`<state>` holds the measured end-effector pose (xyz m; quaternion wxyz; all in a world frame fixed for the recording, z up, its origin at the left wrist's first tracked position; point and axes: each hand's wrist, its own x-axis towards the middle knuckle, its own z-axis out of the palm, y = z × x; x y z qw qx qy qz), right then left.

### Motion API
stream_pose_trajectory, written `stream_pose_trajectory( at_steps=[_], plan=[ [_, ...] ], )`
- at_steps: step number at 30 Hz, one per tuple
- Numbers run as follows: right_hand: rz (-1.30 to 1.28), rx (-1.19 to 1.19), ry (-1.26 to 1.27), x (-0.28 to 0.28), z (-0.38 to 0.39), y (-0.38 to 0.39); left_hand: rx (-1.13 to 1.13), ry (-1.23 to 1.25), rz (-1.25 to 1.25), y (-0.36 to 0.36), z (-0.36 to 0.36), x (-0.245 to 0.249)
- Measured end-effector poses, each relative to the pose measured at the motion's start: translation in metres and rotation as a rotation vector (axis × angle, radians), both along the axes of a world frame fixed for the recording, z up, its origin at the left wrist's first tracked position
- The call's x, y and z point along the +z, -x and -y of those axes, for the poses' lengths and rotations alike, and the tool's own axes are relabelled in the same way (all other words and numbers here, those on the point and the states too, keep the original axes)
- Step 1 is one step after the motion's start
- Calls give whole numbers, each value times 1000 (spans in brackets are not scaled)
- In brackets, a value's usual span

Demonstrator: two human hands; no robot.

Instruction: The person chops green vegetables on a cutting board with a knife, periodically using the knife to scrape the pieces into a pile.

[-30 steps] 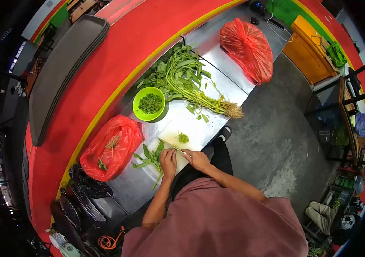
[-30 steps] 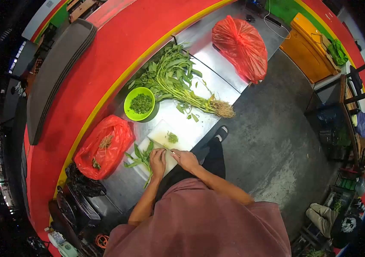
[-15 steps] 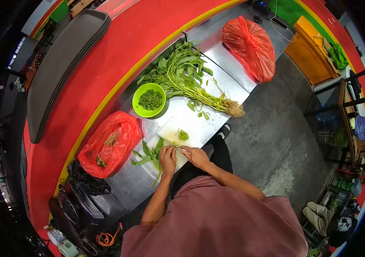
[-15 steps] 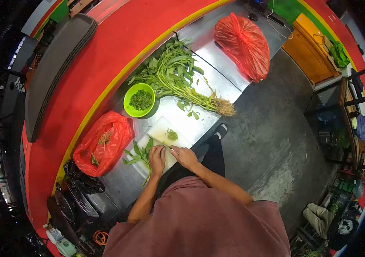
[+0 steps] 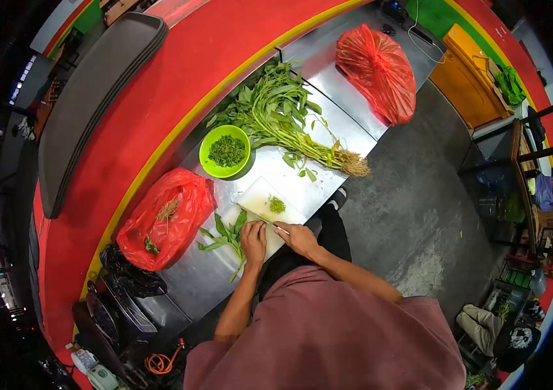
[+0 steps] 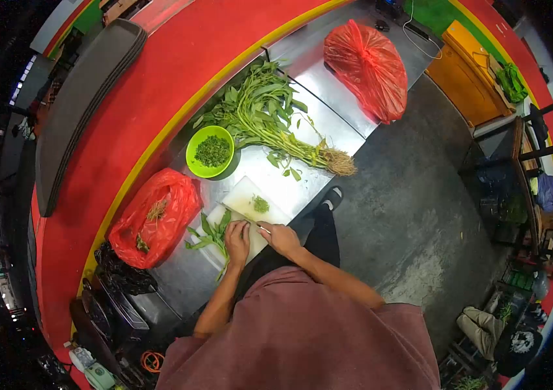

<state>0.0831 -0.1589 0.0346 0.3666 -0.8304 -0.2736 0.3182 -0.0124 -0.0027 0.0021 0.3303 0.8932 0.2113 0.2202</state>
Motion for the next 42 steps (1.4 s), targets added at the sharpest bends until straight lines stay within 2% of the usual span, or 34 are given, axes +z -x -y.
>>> stream_pose_trajectory(
  at_steps=[4,7,12,26,33,37,42],
  plan=[
    [60,13,-21,-7,-10,0,-11,9,5,0,0,-1],
    [17,21,61,-4,-16,-2,-23,-11,29,0,-1,2],
    [-61,-22,28,2,-6,2,-6,-2,38,-1,-2,0],
    [33,0,5,-3,-4,-4,6,-16,18,0,3,9],
    [-27,-163,23,7,6,-13,12,-14,-15,-3,3,7],
    [2,-121,-63,5,14,-7,-20,20,18,-10,6,9],
    [-19,-111,-45,12,18,0,-21,27,5,-13,7,6]
  ],
)
